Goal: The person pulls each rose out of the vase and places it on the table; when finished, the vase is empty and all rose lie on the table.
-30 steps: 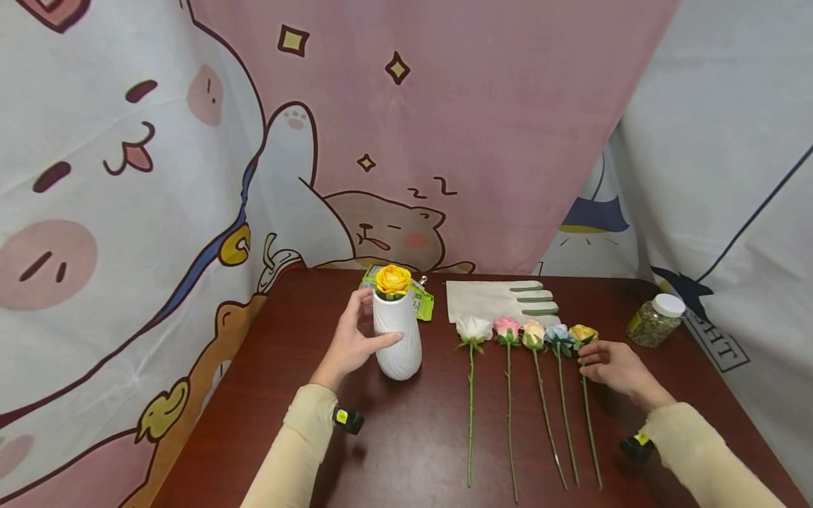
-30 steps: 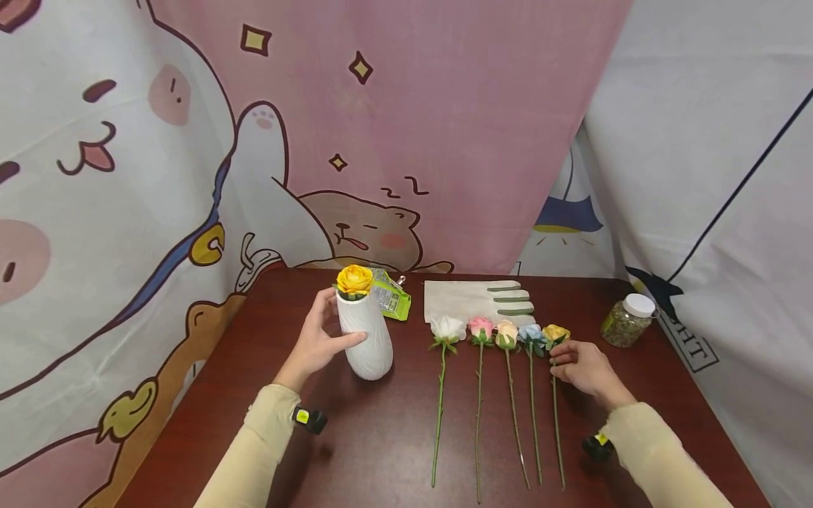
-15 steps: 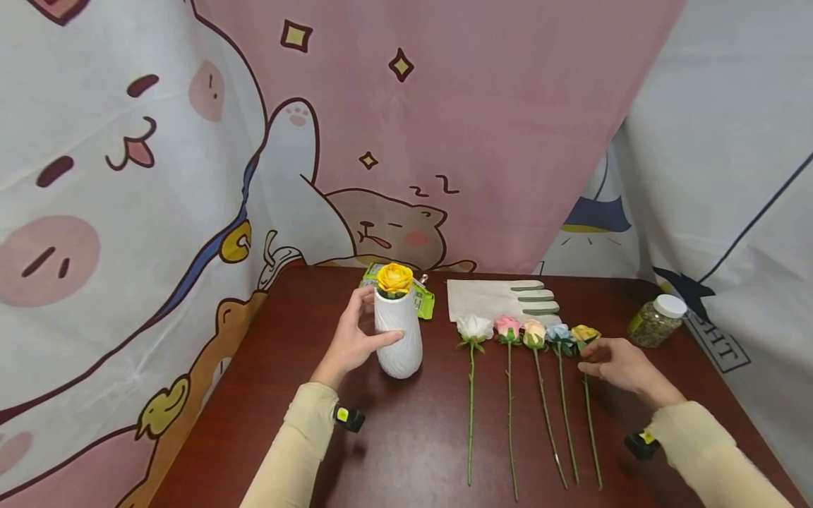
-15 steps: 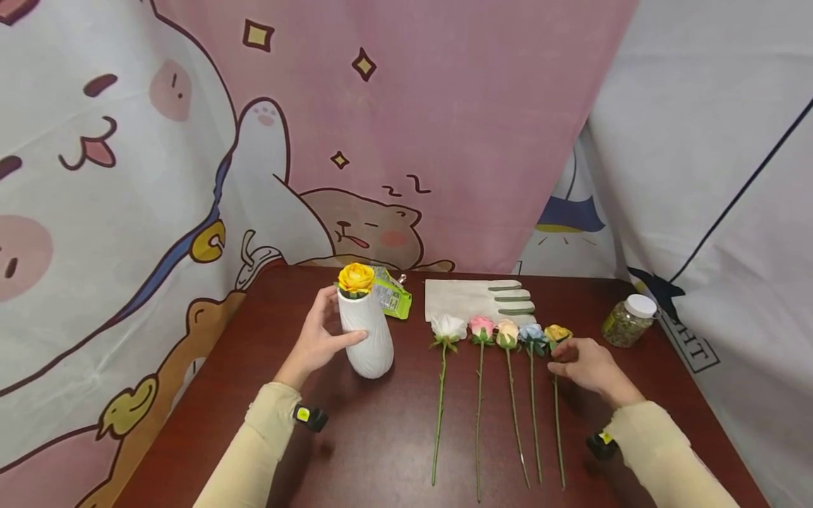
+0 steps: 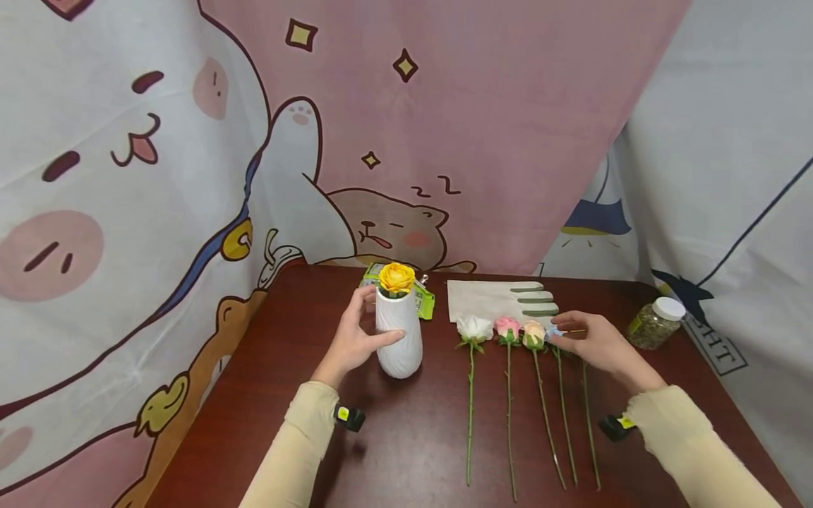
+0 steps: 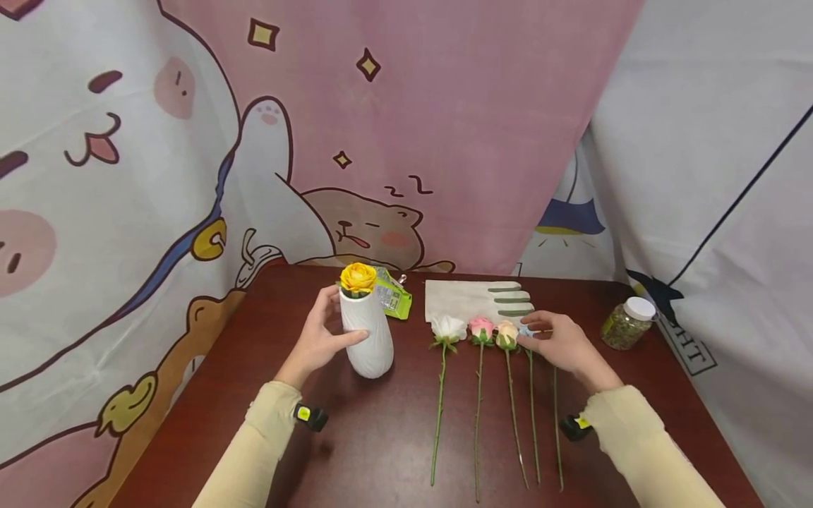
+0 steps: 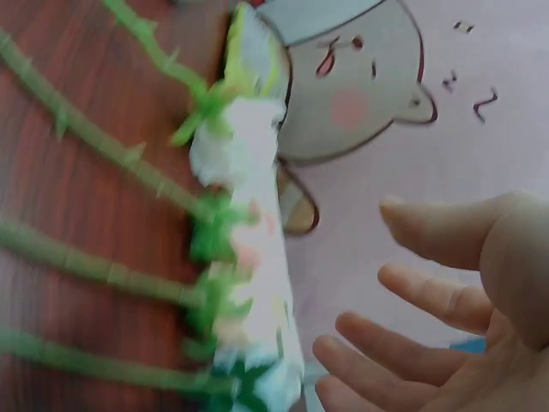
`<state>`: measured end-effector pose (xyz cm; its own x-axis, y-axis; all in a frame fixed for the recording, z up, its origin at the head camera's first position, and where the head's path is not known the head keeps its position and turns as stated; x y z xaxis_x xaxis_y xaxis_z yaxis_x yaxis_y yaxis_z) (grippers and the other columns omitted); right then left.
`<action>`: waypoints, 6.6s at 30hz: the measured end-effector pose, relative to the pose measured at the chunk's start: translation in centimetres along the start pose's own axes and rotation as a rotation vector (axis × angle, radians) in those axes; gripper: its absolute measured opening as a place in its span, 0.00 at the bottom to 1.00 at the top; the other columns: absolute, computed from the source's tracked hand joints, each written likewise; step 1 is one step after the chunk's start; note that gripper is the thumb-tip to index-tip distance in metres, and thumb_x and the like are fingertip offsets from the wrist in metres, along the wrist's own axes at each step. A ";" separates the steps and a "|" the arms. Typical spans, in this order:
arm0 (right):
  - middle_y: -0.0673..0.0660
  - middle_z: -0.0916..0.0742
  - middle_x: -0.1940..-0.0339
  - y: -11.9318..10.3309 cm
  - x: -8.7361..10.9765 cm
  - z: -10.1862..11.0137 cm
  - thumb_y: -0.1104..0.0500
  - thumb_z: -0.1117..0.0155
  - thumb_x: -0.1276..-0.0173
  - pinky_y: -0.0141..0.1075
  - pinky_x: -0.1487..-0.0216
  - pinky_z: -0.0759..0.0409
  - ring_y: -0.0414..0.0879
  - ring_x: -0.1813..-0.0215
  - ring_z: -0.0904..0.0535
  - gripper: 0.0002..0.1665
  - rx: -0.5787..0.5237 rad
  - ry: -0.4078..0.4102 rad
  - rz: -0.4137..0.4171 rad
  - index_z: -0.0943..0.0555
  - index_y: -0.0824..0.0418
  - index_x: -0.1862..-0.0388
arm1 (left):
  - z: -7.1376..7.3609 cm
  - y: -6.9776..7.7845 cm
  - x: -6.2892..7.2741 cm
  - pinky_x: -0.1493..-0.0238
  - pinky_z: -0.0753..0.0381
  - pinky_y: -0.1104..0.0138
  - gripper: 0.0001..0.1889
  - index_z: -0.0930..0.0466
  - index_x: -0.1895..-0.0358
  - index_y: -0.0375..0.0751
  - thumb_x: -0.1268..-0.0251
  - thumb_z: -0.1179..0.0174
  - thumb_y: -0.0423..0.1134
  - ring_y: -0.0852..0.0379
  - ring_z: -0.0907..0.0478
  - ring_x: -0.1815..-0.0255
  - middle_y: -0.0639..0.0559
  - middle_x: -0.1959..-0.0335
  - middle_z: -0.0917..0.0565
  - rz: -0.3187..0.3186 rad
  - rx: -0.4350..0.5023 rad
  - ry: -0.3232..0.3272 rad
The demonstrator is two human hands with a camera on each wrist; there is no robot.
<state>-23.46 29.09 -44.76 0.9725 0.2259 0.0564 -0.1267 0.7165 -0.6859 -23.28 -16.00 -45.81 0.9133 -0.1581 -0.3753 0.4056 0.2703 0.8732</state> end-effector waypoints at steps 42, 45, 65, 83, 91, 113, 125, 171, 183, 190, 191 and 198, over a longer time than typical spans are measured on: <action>0.59 0.22 0.27 -22.2 -7.2 -10.2 0.57 0.30 0.26 0.49 0.38 0.18 0.61 0.29 0.25 0.36 -0.622 -0.161 0.355 0.30 0.61 0.22 | -0.2 0.0 -0.1 0.36 0.23 0.45 0.43 0.35 0.29 0.50 0.47 0.19 0.33 0.44 0.21 0.39 0.45 0.40 0.20 -0.027 0.018 -0.008; 0.59 0.21 0.28 -22.6 -7.3 -10.4 0.56 0.29 0.27 0.49 0.38 0.19 0.60 0.30 0.24 0.36 -0.611 -0.164 0.336 0.29 0.60 0.23 | -0.2 0.0 -0.1 0.35 0.24 0.44 0.44 0.35 0.29 0.49 0.48 0.19 0.32 0.43 0.22 0.39 0.43 0.40 0.20 -0.021 0.031 -0.006; 0.57 0.14 0.36 -23.9 -8.1 -11.3 0.58 0.27 0.29 0.44 0.41 0.18 0.53 0.42 0.18 0.27 -0.603 -0.122 0.244 0.20 0.61 0.33 | -0.2 3.0 0.5 0.37 0.23 0.41 0.42 0.35 0.29 0.40 0.46 0.22 0.28 0.35 0.23 0.38 0.36 0.41 0.22 0.021 0.049 -0.012; 0.62 0.12 0.38 -24.1 -8.1 -11.0 0.64 0.30 0.27 0.51 0.37 0.20 0.55 0.37 0.18 0.29 -0.721 0.027 0.248 0.25 0.62 0.29 | -0.2 3.2 0.4 0.37 0.25 0.41 0.43 0.35 0.28 0.38 0.47 0.21 0.27 0.34 0.22 0.39 0.36 0.41 0.21 -0.007 0.055 -0.018; 0.62 0.12 0.38 -24.6 -8.0 -10.5 0.71 0.28 0.32 0.51 0.36 0.19 0.55 0.38 0.17 0.31 -0.733 0.112 0.243 0.23 0.63 0.31 | -0.2 3.5 0.4 0.37 0.25 0.41 0.43 0.35 0.28 0.38 0.47 0.21 0.27 0.35 0.22 0.39 0.36 0.40 0.20 -0.015 0.046 -0.012; 0.62 0.13 0.41 -24.3 -8.0 -9.8 0.67 0.27 0.31 0.33 0.47 0.19 0.48 0.44 0.20 0.21 -0.813 0.160 0.157 0.15 0.69 0.40 | -0.1 3.4 0.5 0.38 0.24 0.39 0.43 0.35 0.28 0.37 0.47 0.21 0.27 0.32 0.23 0.39 0.34 0.40 0.20 -0.017 0.051 -0.005; 0.62 0.15 0.37 -24.3 -8.0 -9.8 0.66 0.31 0.27 0.48 0.35 0.23 0.54 0.36 0.22 0.21 -0.799 0.077 0.202 0.16 0.68 0.37 | -0.2 3.3 0.5 0.39 0.23 0.40 0.43 0.35 0.28 0.36 0.48 0.21 0.26 0.32 0.22 0.39 0.34 0.41 0.21 -0.019 0.056 -0.003; 0.53 0.10 0.55 -24.1 -6.6 -3.8 0.84 0.38 0.35 0.38 0.53 0.11 0.46 0.53 0.11 0.24 -1.244 0.169 0.427 0.17 0.62 0.47 | -0.1 3.2 0.4 0.37 0.26 0.43 0.42 0.33 0.30 0.36 0.50 0.20 0.26 0.33 0.22 0.40 0.35 0.42 0.19 -0.025 0.054 0.015; 0.56 0.10 0.57 -24.1 -6.6 -2.1 0.83 0.33 0.36 0.36 0.60 0.13 0.47 0.61 0.12 0.21 -1.351 0.251 0.572 0.15 0.60 0.53 | -0.2 3.2 0.4 0.36 0.27 0.42 0.42 0.33 0.30 0.35 0.50 0.20 0.26 0.33 0.21 0.40 0.34 0.40 0.19 -0.031 0.049 0.019; 0.56 0.10 0.56 -23.7 -6.4 -0.5 0.82 0.34 0.35 0.38 0.59 0.12 0.48 0.60 0.12 0.18 -1.354 0.317 0.580 0.15 0.65 0.52 | -0.1 3.2 0.5 0.38 0.26 0.42 0.42 0.33 0.30 0.36 0.50 0.20 0.27 0.33 0.22 0.40 0.35 0.40 0.19 -0.027 0.040 0.016; 0.56 0.10 0.56 -23.6 -6.4 -0.2 0.81 0.34 0.35 0.38 0.59 0.12 0.48 0.60 0.12 0.18 -1.360 0.324 0.579 0.16 0.65 0.51 | -0.1 3.2 0.5 0.38 0.26 0.42 0.42 0.33 0.30 0.36 0.50 0.20 0.27 0.33 0.22 0.40 0.35 0.40 0.19 -0.027 0.039 0.016; 0.58 0.11 0.53 -22.8 -6.1 1.9 0.80 0.31 0.36 0.38 0.56 0.12 0.48 0.56 0.12 0.19 -1.429 0.362 0.571 0.18 0.68 0.49 | -0.2 3.2 0.5 0.38 0.26 0.42 0.42 0.33 0.30 0.36 0.50 0.20 0.27 0.32 0.22 0.40 0.33 0.40 0.20 -0.023 0.038 0.022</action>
<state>-26.92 12.62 -28.12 0.8828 -0.0755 -0.4636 -0.3996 -0.6395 -0.6568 -21.54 -15.06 -43.22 0.9047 -0.1431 -0.4013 0.4248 0.2307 0.8754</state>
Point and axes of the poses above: each hand's wrist, its own x-axis away from the middle knuckle, its own z-axis out of the back of the hand, y = z × x, the point moved 2 cm from there along -x, towards the middle knuckle
